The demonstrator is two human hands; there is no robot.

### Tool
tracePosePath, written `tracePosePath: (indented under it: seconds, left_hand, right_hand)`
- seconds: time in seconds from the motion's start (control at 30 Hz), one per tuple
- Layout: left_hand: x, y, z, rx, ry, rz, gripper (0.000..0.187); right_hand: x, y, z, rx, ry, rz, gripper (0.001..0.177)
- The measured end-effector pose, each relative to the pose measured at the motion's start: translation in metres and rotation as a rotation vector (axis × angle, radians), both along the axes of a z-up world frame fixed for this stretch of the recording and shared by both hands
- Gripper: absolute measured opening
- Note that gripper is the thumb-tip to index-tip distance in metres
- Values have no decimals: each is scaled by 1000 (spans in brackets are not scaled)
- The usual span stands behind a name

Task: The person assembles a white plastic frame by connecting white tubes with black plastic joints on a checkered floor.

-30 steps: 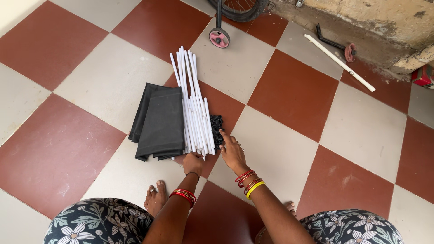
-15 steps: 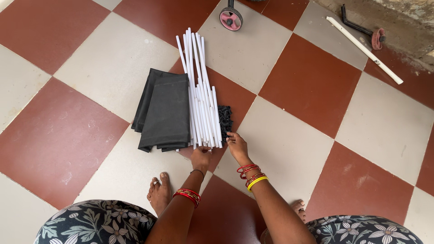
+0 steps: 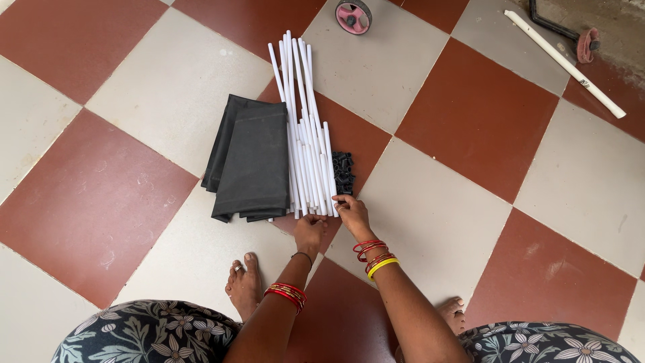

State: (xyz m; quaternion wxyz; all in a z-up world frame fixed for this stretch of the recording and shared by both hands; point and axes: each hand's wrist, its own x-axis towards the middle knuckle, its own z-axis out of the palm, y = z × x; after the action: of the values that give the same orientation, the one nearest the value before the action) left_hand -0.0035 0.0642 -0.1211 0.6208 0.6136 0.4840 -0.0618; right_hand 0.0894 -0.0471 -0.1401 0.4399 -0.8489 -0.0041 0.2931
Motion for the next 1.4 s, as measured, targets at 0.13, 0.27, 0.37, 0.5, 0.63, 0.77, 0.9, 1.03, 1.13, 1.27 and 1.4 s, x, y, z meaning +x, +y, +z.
tracePosePath:
  seconds: [0.13, 0.27, 0.37, 0.5, 0.63, 0.77, 0.9, 1.03, 1.13, 1.27, 1.4]
  left_hand:
    - [-2, -2, 1, -2, 9, 5, 18]
    - [-4, -1, 0, -17, -7, 0, 19]
    - [-5, -2, 0, -20, -20, 3, 17]
    - [-5, -1, -3, -33, 0, 23, 17]
    - [-7, 2, -12, -46, -4, 44, 15]
    - [-8, 3, -21, -77, -65, 70, 15]
    - [-4, 1, -19, -61, -32, 44, 16]
    - [-1, -3, -12, -81, -28, 56, 15]
    - [3, -6, -6, -96, -43, 45, 14]
    - [10, -13, 7, -157, -86, 89, 15]
    - [14, -17, 31, -120, -94, 54, 11]
  right_hand:
    - [-7, 0, 8, 36, 103, -11, 33]
    - [-4, 3, 6, 74, 123, -24, 35]
    - [-4, 2, 0, 82, 108, -18, 35]
    - [-2, 1, -18, 5, -142, 48, 31]
    - [-2, 2, -28, -77, -251, 93, 26]
    - [2, 6, -18, -10, -132, 58, 32]
    - [2, 9, 0, -4, -164, -10, 28]
    - [-2, 10, 19, 21, -44, -180, 18]
    - [-5, 5, 25, 93, -104, -287, 12]
    - [-8, -3, 19, 204, 12, -341, 29]
    - [-9, -15, 17, 382, 211, -399, 55]
